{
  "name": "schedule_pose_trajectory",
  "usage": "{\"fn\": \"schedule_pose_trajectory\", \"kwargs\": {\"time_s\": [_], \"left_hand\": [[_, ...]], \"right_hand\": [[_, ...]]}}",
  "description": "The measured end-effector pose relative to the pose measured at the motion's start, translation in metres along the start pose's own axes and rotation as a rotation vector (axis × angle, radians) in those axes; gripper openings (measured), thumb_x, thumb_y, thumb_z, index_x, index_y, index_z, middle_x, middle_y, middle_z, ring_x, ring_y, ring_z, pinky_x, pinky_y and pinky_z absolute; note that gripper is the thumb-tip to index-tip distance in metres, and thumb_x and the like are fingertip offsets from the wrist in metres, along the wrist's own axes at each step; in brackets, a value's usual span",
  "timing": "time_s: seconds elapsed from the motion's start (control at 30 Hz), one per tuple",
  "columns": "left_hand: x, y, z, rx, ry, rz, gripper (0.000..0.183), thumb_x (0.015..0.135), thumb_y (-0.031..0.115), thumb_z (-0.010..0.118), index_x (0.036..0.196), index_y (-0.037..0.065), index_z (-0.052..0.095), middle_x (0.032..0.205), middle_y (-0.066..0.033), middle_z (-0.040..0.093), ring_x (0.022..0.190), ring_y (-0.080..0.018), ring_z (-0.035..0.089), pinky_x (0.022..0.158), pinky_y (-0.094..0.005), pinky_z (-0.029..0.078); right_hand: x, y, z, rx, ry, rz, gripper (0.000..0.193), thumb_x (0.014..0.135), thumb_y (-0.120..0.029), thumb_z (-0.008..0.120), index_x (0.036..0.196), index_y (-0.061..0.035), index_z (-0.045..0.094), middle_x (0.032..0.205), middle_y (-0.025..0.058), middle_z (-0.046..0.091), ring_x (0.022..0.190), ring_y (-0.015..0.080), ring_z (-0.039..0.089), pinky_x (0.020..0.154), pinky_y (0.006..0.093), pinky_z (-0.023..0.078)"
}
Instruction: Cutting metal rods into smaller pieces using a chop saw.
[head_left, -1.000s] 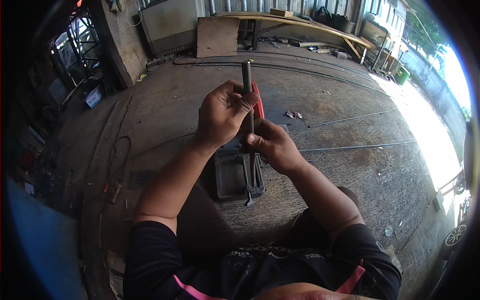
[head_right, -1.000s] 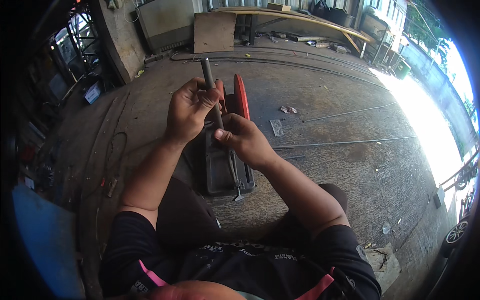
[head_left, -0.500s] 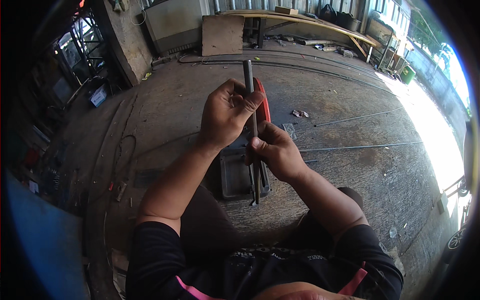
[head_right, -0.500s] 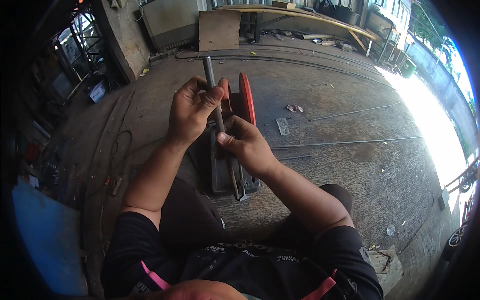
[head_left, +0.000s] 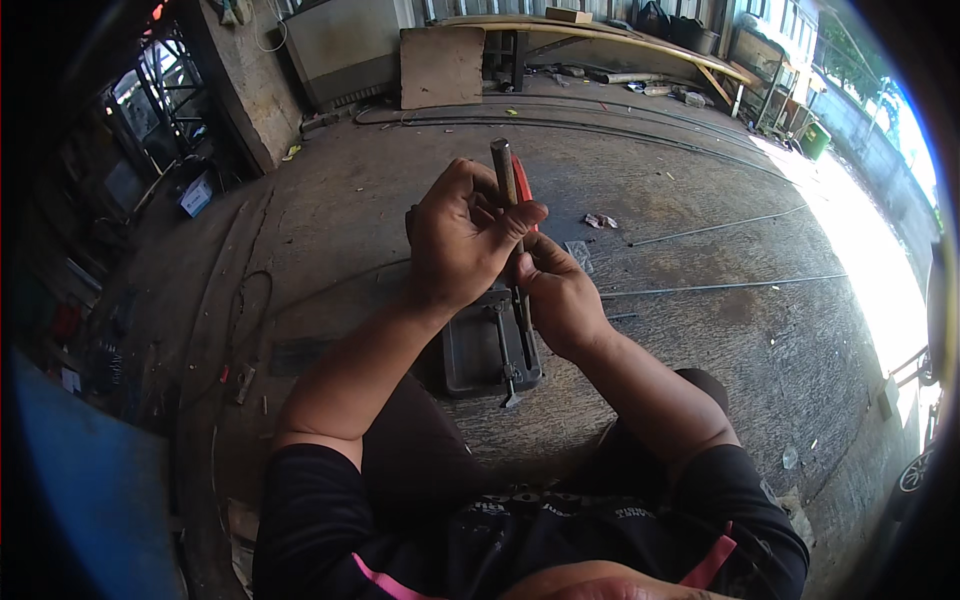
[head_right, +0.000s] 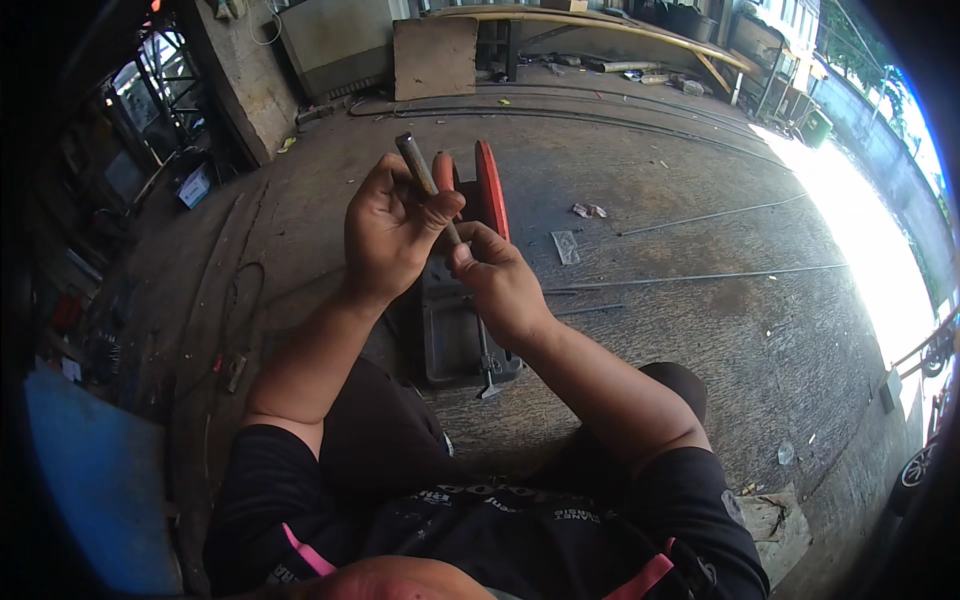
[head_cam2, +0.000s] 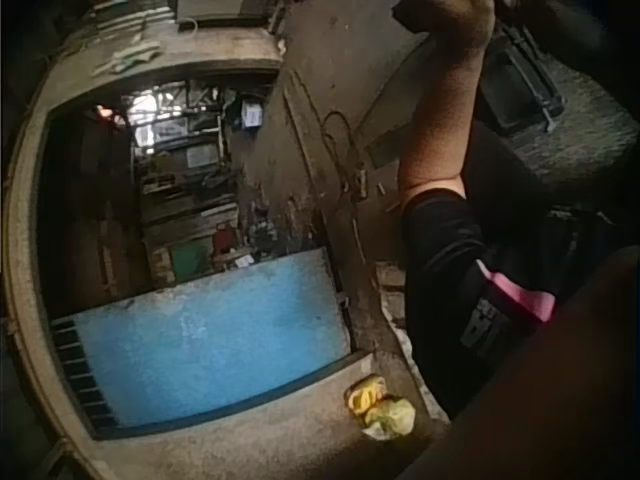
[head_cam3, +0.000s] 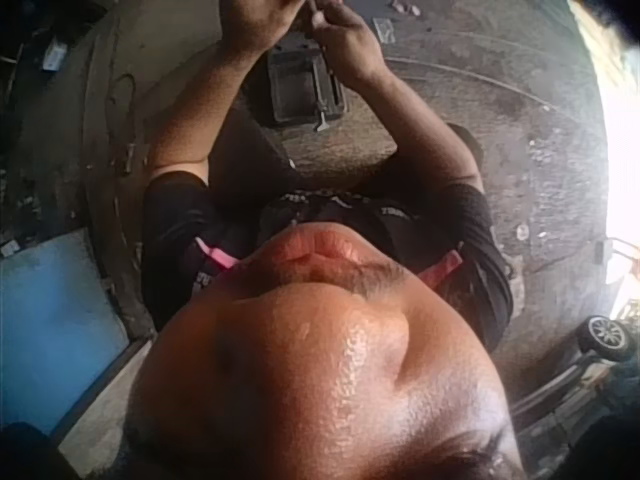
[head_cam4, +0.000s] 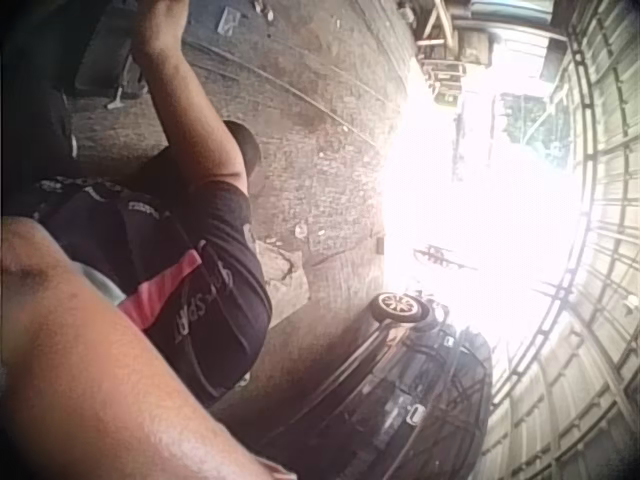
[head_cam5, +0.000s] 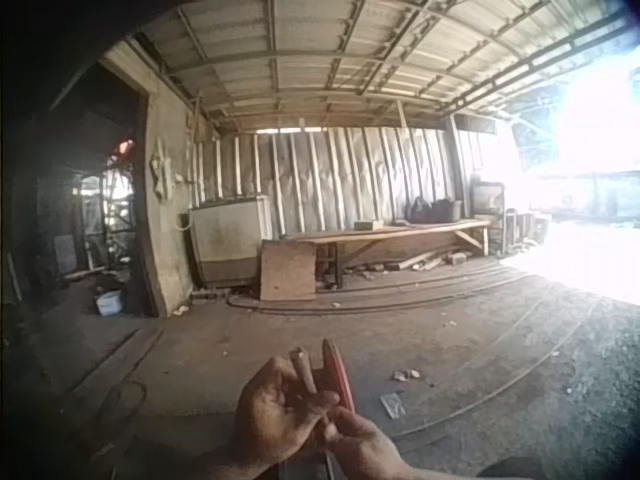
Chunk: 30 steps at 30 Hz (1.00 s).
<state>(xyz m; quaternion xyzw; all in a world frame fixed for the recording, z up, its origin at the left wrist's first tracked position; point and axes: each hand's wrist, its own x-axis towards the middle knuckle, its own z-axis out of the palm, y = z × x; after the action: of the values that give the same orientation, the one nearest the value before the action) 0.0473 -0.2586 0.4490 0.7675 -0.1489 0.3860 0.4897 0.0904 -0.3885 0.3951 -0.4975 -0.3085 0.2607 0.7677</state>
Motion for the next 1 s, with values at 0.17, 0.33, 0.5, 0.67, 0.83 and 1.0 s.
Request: {"fn": "schedule_pose_trajectory", "kwargs": {"time_s": [0.17,0.33,0.5,0.67,0.83,1.0], "left_hand": [[0.002,-0.021,0.005,-0.064,-0.054,-0.013,0.030,0.079,0.016,0.072,0.096,0.004,0.050,0.082,-0.0009,0.056,0.074,-0.0057,0.054,0.067,-0.0215,0.047],[0.006,-0.060,-0.008,0.044,-0.203,-0.242,0.031,0.084,0.012,0.066,0.106,0.002,0.047,0.088,-0.0017,0.057,0.083,-0.0062,0.054,0.074,-0.0223,0.046],[0.013,-0.118,-0.021,0.170,0.032,-0.458,0.036,0.084,0.026,0.065,0.107,0.002,0.051,0.091,-0.0058,0.060,0.079,-0.0127,0.059,0.068,-0.0256,0.047],[0.020,-0.150,-0.025,0.235,0.079,-0.702,0.045,0.088,0.042,0.056,0.115,0.007,0.048,0.099,-0.0054,0.057,0.086,-0.0121,0.056,0.068,-0.0243,0.046],[0.038,-0.166,-0.012,-0.006,0.088,-0.931,0.046,0.090,0.040,0.051,0.119,0.004,0.047,0.103,-0.0064,0.056,0.089,-0.0146,0.058,0.070,-0.0304,0.050],[0.059,-0.181,0.000,-0.293,-0.012,-1.096,0.048,0.087,0.039,0.055,0.116,0.002,0.047,0.099,-0.0108,0.054,0.077,-0.0206,0.058,0.074,-0.0341,0.054]], "right_hand": [[0.005,-0.004,-0.007,-0.040,0.060,0.027,0.035,0.097,-0.035,0.041,0.101,-0.0033,0.056,0.082,-0.0033,0.050,0.075,0.0049,0.042,0.071,0.0227,0.037],[0.026,-0.026,-0.046,-0.231,0.237,-0.159,0.050,0.095,-0.049,0.037,0.078,-0.0057,0.055,0.068,0.0010,0.047,0.064,0.0108,0.040,0.063,0.0253,0.033],[0.095,-0.060,-0.140,-0.884,0.332,0.042,0.068,0.081,-0.068,0.047,0.078,-0.0029,0.063,0.074,0.0120,0.056,0.079,0.0214,0.054,0.073,0.0325,0.042],[0.115,0.001,-0.221,-1.495,0.200,0.411,0.073,0.078,-0.075,0.042,0.096,-0.0092,0.068,0.092,0.0122,0.066,0.099,0.0283,0.059,0.091,0.0512,0.034],[0.112,0.081,-0.271,-1.579,0.018,0.629,0.072,0.079,-0.074,0.040,0.098,-0.0099,0.068,0.105,0.0109,0.064,0.108,0.0290,0.056,0.100,0.0593,0.022],[0.129,0.117,-0.274,-1.643,-0.137,0.579,0.069,0.079,-0.072,0.042,0.096,-0.0108,0.069,0.105,0.0113,0.064,0.108,0.0276,0.057,0.101,0.0597,0.020]]}}
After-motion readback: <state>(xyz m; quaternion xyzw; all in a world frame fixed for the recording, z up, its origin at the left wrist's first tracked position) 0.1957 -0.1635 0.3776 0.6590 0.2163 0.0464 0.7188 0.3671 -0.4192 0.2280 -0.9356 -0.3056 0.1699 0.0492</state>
